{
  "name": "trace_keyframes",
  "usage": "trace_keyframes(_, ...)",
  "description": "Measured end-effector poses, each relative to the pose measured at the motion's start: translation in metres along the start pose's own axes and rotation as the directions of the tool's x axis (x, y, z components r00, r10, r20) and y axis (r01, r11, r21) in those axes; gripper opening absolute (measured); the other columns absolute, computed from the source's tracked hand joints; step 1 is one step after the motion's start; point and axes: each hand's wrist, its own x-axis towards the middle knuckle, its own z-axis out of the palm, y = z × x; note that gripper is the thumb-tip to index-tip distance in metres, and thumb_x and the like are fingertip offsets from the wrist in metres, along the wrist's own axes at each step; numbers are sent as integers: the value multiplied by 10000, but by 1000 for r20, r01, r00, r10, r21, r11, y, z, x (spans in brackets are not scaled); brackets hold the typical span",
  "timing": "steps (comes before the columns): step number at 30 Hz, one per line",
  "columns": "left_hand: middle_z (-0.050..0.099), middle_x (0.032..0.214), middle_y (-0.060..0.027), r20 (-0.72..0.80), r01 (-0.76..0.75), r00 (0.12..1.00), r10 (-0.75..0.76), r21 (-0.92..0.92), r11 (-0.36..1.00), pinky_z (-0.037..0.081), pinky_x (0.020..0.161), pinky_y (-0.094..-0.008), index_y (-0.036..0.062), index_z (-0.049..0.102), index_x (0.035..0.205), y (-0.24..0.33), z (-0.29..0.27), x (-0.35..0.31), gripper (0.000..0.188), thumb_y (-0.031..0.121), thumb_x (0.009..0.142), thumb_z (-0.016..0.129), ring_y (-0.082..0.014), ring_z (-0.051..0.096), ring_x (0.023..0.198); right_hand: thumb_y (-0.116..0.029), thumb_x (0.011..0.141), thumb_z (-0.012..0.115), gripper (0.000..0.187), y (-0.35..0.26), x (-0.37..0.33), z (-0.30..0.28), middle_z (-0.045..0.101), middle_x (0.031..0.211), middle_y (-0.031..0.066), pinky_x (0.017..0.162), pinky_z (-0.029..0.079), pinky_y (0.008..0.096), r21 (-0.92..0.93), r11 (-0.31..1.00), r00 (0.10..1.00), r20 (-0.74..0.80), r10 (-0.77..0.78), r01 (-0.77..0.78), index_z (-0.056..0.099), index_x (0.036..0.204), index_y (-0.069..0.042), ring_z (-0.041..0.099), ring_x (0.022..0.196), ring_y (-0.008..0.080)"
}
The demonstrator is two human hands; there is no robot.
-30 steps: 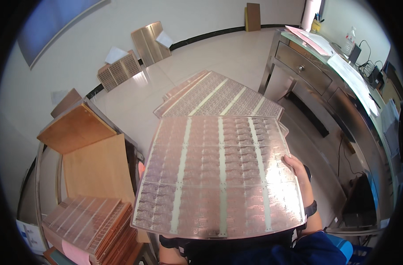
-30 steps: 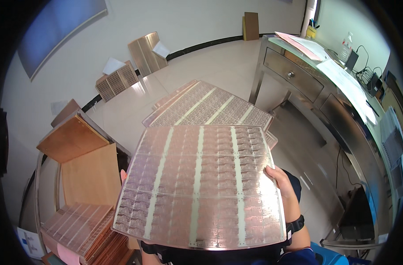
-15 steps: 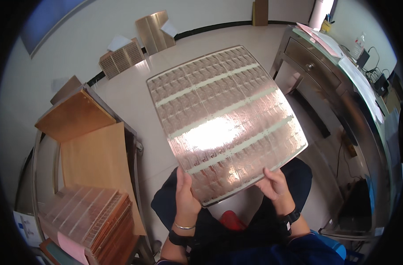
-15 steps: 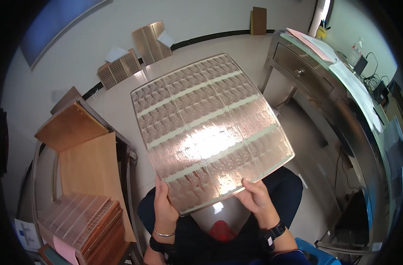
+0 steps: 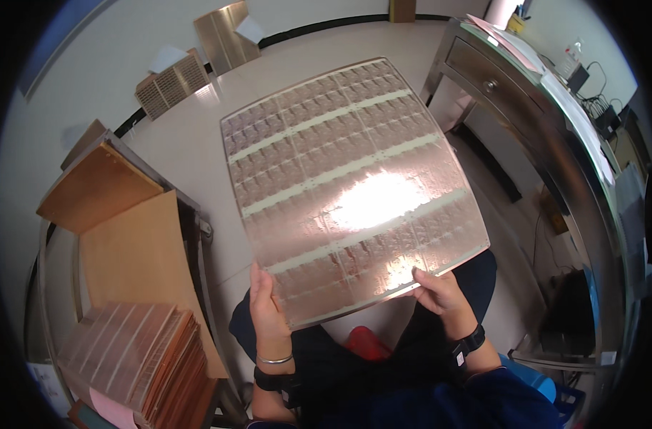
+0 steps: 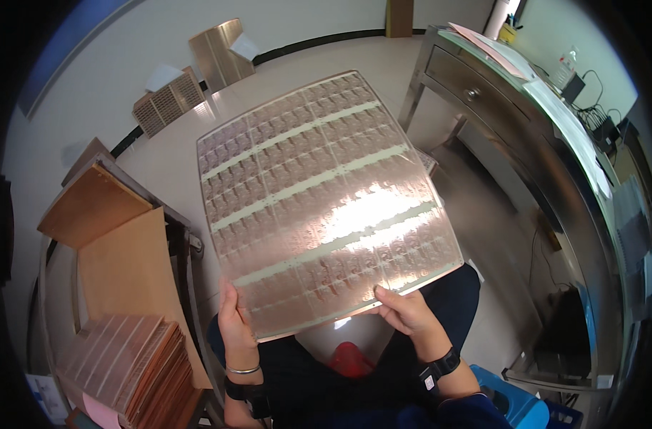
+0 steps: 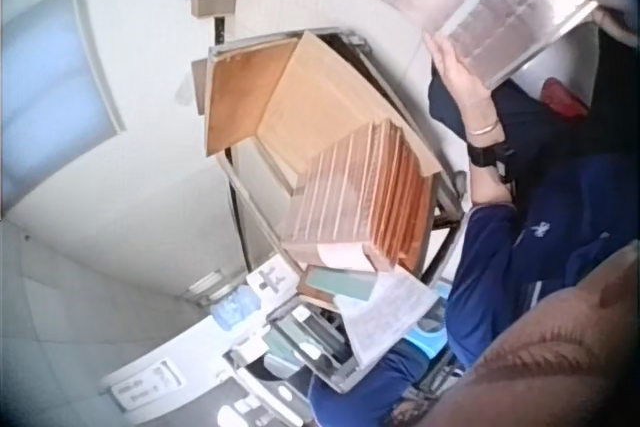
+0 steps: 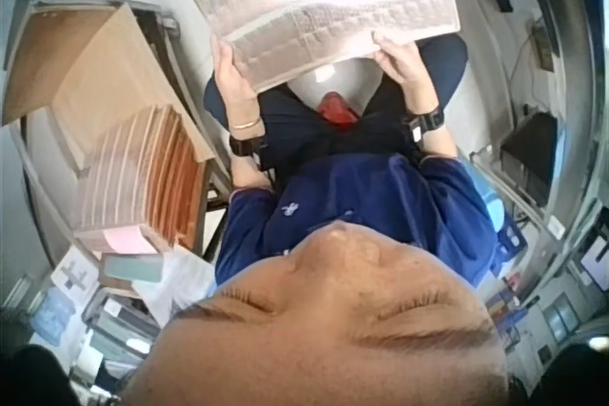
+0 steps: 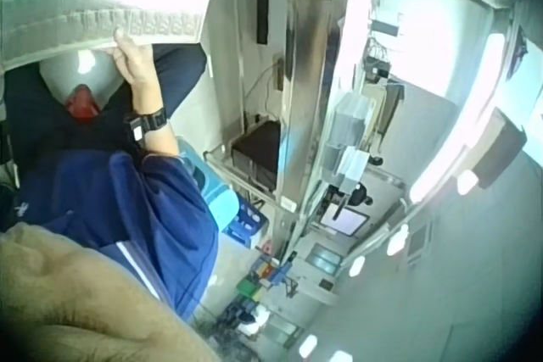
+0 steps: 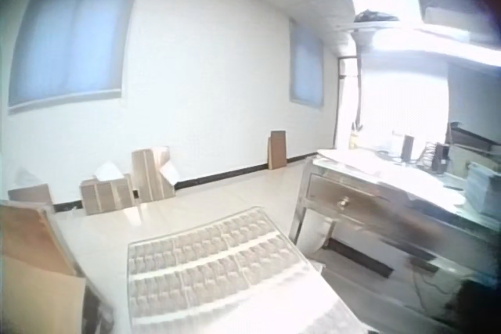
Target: Inspecting and organizing thin, shiny metal component sheets in an industrial environment.
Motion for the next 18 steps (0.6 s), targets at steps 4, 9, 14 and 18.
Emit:
trace_keyframes(4, 437, 1304, -119, 33, -2, 999, 4, -53, 999, 334, 994, -305, -3, 313, 1341, 1, 3, -1, 414, 122, 948, 351, -202, 439, 1181, -46, 873, 532, 432, -3, -3, 5, 495, 1201, 175, 852, 502, 434, -46, 999, 1000, -8, -3, 3, 365, 1266, 17, 541, 1070, 298)
trace_keyframes(9, 436, 1299, -119, 58, -16, 998, 17, -12, 1000, 324, 999, -303, -7, 322, 1334, -3, 1, 3, 408, 129, 951, 349, -201, 435, 1181, -86, 867, 570, 367, -2, -7, 3, 555, 1110, 119, 799, 508, 334, -128, 992, 999, -44, 4, -10, 448, 1201, 4, 574, 979, 201)
trace_keyframes(14, 426, 1306, -116, 74, -23, 997, 27, -64, 998, 317, 1004, -296, -7, 303, 1342, -4, 0, 3, 419, 124, 949, 360, -194, 428, 1185, -156, 862, 600, 386, 0, -7, 5, 561, 1063, 75, 794, 491, 304, -200, 980, 997, -70, -14, 0, 461, 1195, -18, 565, 939, 165)
trace_keyframes(18, 424, 1308, -108, 49, -33, 998, 36, -56, 998, 315, 1007, -293, 1, 311, 1339, -6, -6, 4, 413, 116, 946, 367, -191, 427, 1185, -191, 864, 602, 423, -1, -9, 4, 556, 1081, 77, 808, 489, 320, -270, 963, 998, -55, -2, -13, 445, 1220, -24, 554, 963, 167)
